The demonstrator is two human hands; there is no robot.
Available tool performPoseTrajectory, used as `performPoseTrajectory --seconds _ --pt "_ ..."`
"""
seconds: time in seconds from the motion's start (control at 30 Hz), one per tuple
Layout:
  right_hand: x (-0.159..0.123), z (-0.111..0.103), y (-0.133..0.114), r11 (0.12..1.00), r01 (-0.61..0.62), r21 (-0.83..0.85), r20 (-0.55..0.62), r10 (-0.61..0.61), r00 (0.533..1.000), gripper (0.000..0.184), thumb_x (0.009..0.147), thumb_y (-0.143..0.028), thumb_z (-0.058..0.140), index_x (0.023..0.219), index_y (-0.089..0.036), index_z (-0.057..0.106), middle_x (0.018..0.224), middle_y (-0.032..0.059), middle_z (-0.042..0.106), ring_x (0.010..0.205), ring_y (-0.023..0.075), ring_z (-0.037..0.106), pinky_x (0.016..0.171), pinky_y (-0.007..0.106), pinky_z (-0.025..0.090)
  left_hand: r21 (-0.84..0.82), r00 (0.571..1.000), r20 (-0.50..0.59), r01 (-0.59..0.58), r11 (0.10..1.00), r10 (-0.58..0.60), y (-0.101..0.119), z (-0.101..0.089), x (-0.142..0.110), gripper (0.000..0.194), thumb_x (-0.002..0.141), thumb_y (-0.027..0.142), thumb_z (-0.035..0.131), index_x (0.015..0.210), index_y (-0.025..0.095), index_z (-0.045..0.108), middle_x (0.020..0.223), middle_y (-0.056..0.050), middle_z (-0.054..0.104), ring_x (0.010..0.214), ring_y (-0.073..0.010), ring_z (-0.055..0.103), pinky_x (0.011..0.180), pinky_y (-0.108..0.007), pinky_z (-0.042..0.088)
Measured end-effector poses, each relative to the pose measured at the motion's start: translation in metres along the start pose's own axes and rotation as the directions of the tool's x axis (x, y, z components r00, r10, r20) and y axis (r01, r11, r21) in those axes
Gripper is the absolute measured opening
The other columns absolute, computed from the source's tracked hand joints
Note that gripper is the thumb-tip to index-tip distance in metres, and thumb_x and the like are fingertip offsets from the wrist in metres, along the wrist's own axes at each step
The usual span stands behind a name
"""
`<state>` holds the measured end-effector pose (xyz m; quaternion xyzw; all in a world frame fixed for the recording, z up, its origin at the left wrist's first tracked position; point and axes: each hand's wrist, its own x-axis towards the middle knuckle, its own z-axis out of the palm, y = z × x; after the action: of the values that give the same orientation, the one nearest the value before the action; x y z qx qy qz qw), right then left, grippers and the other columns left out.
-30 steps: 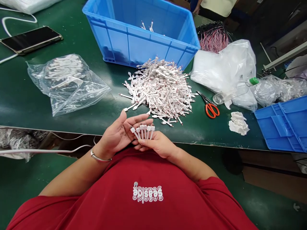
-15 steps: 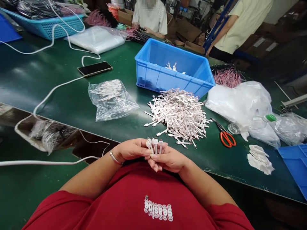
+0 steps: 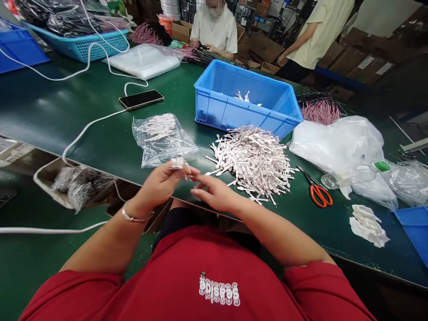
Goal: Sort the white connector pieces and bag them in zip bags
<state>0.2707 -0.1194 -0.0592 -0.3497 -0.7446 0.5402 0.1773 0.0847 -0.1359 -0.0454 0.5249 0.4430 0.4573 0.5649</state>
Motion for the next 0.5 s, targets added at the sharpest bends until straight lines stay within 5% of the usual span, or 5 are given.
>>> performPoseTrajectory --seconds 0.07,0.17,0.33,0.5 --pt "0.021 0.001 0.005 0.891 0.106 -0.441 -0.057 -0.146 0.988 0.034 0.091 -0.022 0.047 0.124 -0.019 0.056 0.146 0.0088 0.04 0.119 0.0245 0.05 0.097 0.04 0.043 0.237 0.991 -0.098 -0.061 0.97 0.087 0.003 -0.013 0.004 0.016 0.078 0.033 0.066 0.082 0.019 0.072 0.088 -0.008 0.069 0.096 -0.0258 0.059 0.087 -0.028 0.04" --pt "0.054 0.003 0.013 0.63 0.094 -0.771 -0.011 -0.161 0.987 0.039 0.095 -0.019 0.035 0.13 -0.019 0.051 0.154 0.0061 0.027 0.114 0.0261 0.053 0.095 0.042 0.045 0.614 0.985 -0.063 -0.09 0.784 0.163 -0.004 -0.025 0.015 0.012 0.08 0.028 0.059 0.078 0.02 0.067 0.078 -0.009 0.065 0.091 -0.0278 0.059 0.087 -0.031 0.04" --pt "0.079 0.009 0.016 0.45 0.022 -0.893 -0.012 -0.072 0.997 0.045 0.098 -0.025 0.024 0.14 -0.015 0.038 0.145 0.0105 0.042 0.094 0.0238 0.064 0.079 0.04 0.053 0.97 0.982 0.126 -0.152 0.188 0.141 -0.024 -0.035 0.047 0.029 0.086 0.017 0.034 0.089 0.013 0.062 0.092 -0.016 0.065 0.091 -0.0286 0.059 0.083 -0.041 0.046" --pt "0.074 0.014 0.01 0.391 0.035 -0.92 0.017 -0.05 0.999 0.049 0.093 -0.013 0.025 0.14 -0.011 0.038 0.146 0.0122 0.041 0.088 0.0242 0.067 0.07 0.041 0.056 0.99 0.979 0.106 -0.089 -0.107 0.175 -0.029 -0.038 0.065 0.034 0.085 0.011 0.031 0.09 0.007 0.065 0.115 -0.025 0.059 0.125 -0.0384 0.041 0.103 -0.06 0.026"
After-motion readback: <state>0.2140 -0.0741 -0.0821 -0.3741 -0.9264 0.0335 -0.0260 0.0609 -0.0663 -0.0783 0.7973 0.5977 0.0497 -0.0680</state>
